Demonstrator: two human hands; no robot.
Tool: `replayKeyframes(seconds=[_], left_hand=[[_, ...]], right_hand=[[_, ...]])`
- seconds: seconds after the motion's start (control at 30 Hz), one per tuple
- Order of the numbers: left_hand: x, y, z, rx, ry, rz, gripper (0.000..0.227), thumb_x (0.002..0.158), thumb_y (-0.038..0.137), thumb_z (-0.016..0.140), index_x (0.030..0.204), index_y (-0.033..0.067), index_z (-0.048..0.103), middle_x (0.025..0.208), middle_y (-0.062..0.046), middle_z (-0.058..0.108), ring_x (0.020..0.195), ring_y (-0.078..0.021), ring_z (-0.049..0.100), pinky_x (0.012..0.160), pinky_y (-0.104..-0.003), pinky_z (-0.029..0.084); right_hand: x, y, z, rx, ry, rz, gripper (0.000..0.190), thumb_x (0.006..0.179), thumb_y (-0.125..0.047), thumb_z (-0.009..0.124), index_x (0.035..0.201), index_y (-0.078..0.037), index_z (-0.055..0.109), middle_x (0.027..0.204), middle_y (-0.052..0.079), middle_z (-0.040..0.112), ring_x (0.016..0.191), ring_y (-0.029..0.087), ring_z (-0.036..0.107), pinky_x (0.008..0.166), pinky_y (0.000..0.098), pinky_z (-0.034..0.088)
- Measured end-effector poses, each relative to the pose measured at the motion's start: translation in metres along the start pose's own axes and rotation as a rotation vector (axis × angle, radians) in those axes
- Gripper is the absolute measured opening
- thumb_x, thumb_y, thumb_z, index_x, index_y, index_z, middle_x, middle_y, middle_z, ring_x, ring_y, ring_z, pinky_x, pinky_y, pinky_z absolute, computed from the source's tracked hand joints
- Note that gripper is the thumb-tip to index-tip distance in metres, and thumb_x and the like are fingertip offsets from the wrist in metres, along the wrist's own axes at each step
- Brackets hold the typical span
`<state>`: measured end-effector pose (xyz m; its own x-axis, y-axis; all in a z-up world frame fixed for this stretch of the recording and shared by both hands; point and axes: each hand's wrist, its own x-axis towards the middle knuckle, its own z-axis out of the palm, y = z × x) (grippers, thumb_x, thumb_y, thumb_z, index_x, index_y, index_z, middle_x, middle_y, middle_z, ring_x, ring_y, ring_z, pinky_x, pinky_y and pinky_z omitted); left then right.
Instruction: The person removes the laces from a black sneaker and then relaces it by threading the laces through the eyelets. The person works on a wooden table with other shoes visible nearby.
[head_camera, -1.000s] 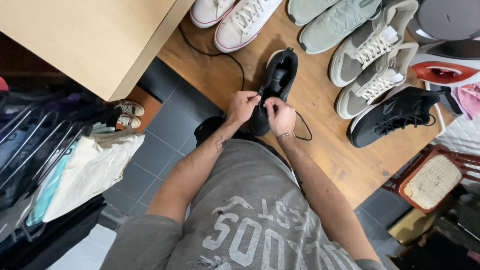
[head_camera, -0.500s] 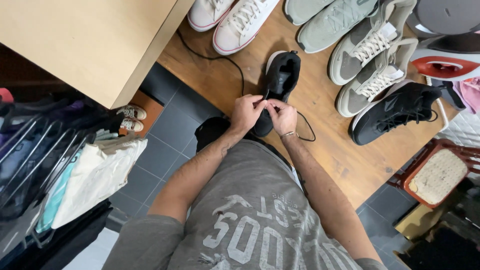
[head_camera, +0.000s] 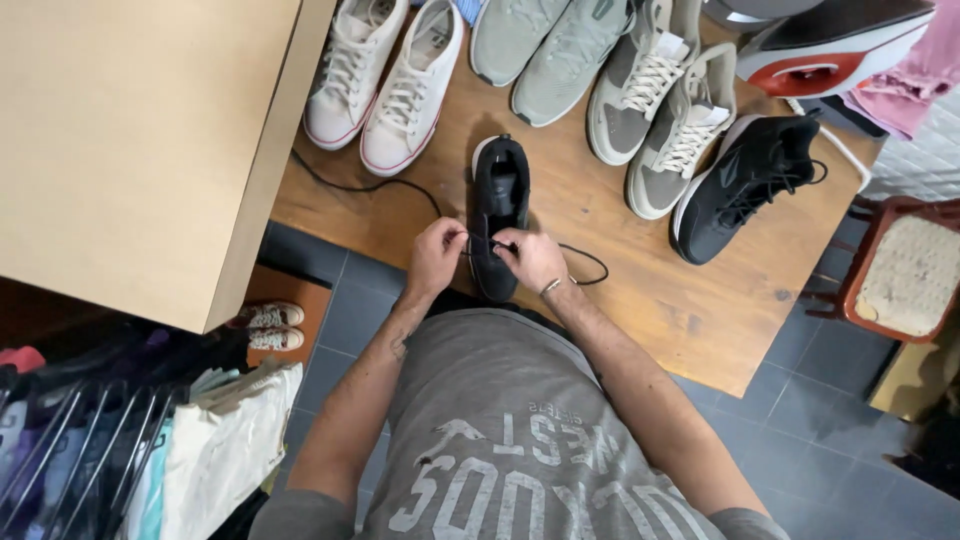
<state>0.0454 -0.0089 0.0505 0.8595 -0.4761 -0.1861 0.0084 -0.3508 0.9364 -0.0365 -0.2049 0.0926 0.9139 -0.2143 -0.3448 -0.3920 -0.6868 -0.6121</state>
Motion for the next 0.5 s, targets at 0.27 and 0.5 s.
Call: replayKeyframes(seconds=[0.27,0.5], left_hand=[[0.009,0.127,-0.115,-0.456,0.201,0.007,0.006,0.111,0.010,0.038,0.117,0.0079,0.040,0.109,-0.018,0.073,0.081,-0.0209,0.076,0.060,-0.020,0.054],[0.015,0.254,-0.218,-0.396,0.665,0.631,0.022,0.113,0.025,0.053,0.113,0.0041,0.048,0.103,-0.025,0.063,0.075,-0.0329,0.060,0.073,-0.042,0.054]], right_hand=[[-0.044,0.042,-0.028,-0.017,-0.089,-0.027,0.032,0.087,-0.018,0.076,0.119,-0.022,0.072,0.095,0.010,0.079,0.095,0.035,0.075,0.084,0.0491,0.061],[-0.072,0.049,-0.058,0.090,-0.033,-0.139,0.026,0.092,-0.020,0.073,0.116,-0.010,0.071,0.108,0.003,0.078,0.094,0.022,0.074,0.090,0.0367,0.057]])
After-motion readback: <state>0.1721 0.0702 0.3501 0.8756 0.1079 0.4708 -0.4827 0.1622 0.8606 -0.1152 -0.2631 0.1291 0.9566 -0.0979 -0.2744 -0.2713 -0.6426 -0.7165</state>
